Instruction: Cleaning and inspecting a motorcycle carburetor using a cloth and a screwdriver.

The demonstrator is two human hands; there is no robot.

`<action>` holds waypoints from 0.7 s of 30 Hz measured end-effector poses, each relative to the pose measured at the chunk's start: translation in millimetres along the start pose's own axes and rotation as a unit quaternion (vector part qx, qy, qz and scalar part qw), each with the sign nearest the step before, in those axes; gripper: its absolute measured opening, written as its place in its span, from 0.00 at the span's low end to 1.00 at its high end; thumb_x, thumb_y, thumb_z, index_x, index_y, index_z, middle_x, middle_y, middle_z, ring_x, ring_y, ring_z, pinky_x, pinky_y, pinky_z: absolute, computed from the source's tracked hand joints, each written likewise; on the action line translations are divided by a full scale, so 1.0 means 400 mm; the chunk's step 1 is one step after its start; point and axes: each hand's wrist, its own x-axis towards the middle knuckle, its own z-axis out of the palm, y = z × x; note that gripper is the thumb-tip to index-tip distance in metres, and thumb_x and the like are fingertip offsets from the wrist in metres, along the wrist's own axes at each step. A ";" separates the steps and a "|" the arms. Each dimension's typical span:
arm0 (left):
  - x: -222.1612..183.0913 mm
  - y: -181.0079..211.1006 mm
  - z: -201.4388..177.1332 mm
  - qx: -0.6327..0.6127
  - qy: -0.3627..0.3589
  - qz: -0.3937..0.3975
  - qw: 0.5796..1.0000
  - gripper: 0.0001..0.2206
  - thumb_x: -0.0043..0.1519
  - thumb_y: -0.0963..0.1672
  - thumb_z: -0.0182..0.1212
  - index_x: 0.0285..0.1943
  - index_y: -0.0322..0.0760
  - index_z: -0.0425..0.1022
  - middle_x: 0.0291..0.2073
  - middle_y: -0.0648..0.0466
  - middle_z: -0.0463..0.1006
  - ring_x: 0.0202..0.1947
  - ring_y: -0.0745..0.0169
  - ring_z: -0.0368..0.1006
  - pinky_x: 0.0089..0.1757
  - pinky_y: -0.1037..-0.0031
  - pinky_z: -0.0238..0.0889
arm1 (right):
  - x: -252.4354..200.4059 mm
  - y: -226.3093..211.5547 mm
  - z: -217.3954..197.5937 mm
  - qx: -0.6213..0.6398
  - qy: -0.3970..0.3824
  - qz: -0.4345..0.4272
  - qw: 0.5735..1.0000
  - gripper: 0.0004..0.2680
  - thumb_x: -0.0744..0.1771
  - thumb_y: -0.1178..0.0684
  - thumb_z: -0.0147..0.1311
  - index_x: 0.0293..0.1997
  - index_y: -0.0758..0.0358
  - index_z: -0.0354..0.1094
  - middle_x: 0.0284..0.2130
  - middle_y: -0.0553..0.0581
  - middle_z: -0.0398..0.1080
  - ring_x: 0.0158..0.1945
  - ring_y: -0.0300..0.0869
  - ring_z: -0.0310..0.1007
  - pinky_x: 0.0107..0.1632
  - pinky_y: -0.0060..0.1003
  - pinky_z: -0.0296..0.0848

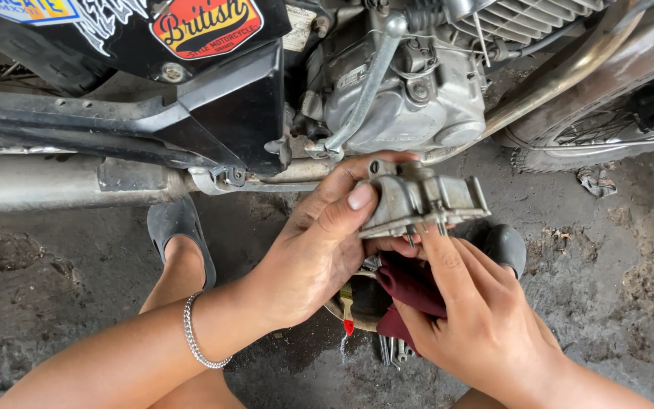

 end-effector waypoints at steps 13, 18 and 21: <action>0.006 0.027 -0.035 -0.019 0.015 0.027 0.999 0.21 0.67 0.51 0.55 0.63 0.36 0.64 0.45 0.43 0.76 0.43 0.47 0.76 0.45 0.63 0.73 | 0.008 -0.010 -0.016 0.012 -0.015 -0.026 0.999 0.23 0.66 0.59 0.60 0.68 0.76 0.57 0.63 0.60 0.68 0.40 0.47 0.75 0.44 0.42 0.77; 0.005 0.036 -0.032 -0.002 0.024 0.025 0.999 0.22 0.65 0.52 0.56 0.63 0.37 0.64 0.45 0.48 0.72 0.41 0.53 0.73 0.47 0.59 0.73 | 0.029 -0.019 -0.024 0.026 -0.015 -0.053 0.998 0.21 0.69 0.57 0.60 0.69 0.72 0.57 0.33 0.56 0.68 0.29 0.45 0.63 0.37 0.41 0.70; 0.004 0.042 -0.040 -0.017 0.033 0.024 0.999 0.21 0.65 0.52 0.56 0.63 0.38 0.65 0.45 0.47 0.74 0.40 0.51 0.73 0.46 0.60 0.72 | 0.049 -0.024 -0.056 0.090 -0.034 -0.116 0.988 0.14 0.69 0.55 0.54 0.60 0.69 0.66 0.43 0.58 0.72 0.32 0.46 0.69 0.38 0.38 0.70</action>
